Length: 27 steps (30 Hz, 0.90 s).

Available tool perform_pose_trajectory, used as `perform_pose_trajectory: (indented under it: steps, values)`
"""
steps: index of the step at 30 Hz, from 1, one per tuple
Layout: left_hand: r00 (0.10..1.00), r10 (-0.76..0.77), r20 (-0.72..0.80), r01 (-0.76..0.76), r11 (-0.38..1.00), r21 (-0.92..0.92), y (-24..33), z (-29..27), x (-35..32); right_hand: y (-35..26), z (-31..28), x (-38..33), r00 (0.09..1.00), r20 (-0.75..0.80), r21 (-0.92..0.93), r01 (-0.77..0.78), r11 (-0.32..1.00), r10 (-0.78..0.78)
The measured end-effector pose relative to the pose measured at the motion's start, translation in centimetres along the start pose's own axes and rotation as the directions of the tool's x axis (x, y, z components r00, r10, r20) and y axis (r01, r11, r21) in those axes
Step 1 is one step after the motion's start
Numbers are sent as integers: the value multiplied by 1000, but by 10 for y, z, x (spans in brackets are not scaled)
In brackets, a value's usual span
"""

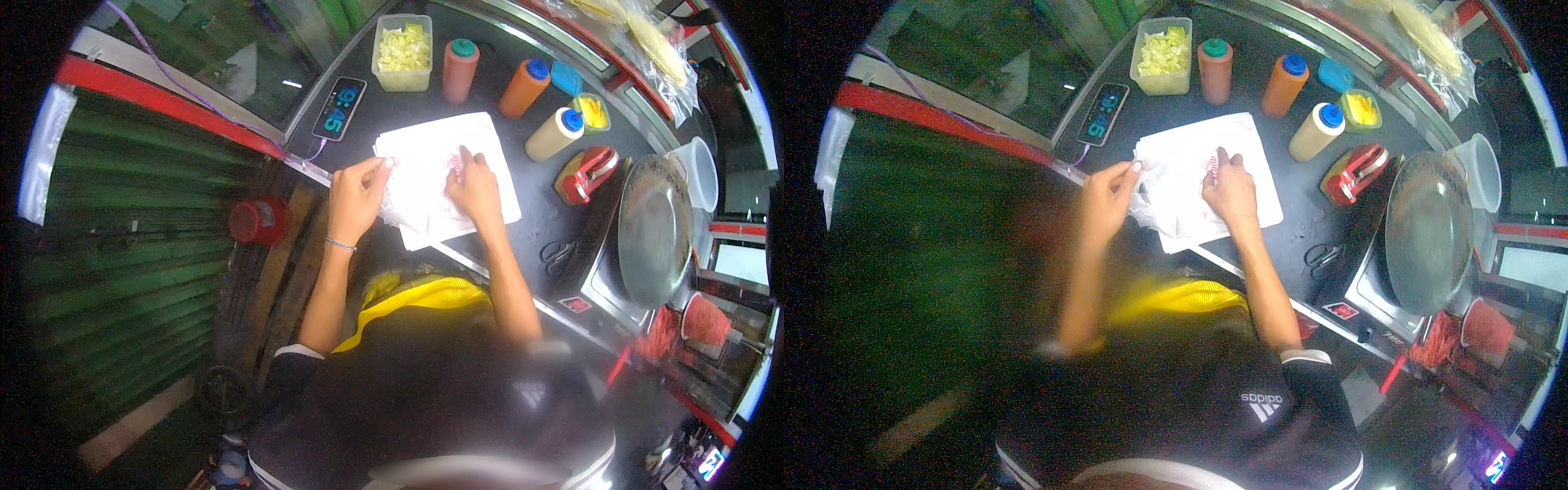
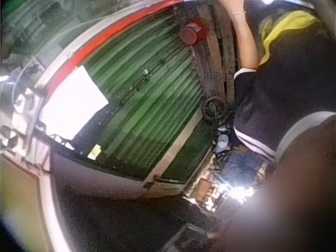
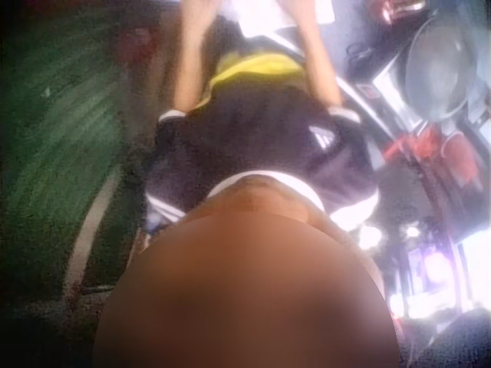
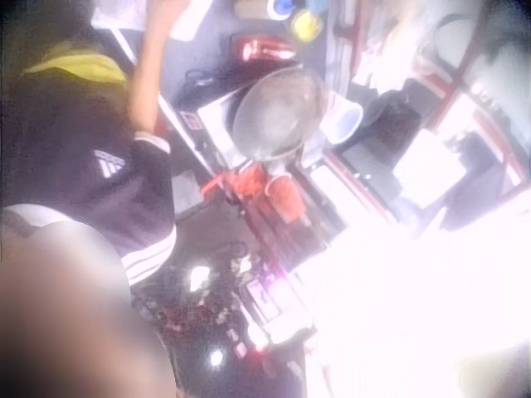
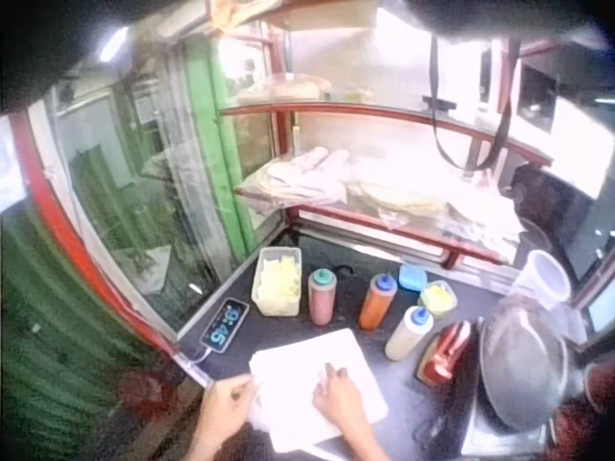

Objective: The person assembles two wraps at a street food stall. They place cooked flatbreads on paper, add shredded vegetables and sauces, fold the paper, and hand the finished wraps to a customer. The person then wipes the counter with a cloth.

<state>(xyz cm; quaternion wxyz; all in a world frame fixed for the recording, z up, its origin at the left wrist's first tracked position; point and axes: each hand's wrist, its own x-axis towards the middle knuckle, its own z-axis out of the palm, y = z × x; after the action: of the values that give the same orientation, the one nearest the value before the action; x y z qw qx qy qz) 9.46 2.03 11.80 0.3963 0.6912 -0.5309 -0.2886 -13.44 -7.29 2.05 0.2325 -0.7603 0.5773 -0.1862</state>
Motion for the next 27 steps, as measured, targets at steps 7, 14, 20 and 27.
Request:
perform_pose_trajectory:
  steps: [7, 14, 20, 27]
  values:
    - [978, 178, -107, -170, 983, 73, 25, 28, 13, 18, -72, -3, 798, 550, 761, -358, 541, -246]
    - [846, 534, -3, -517, 819, -249, 8, 75, -20, -10, -31, 14, 927, 181, 315, 261, 913, -327]
    - [997, 78, 27, -83, 952, 296, -67, 56, 8, -62, -137, 27, 833, 190, 104, 509, 854, -520]
    - [965, 222, -141, -178, 945, 275, -42, 67, -8, -125, -247, 377, 768, -616, -6, 214, 977, -172]
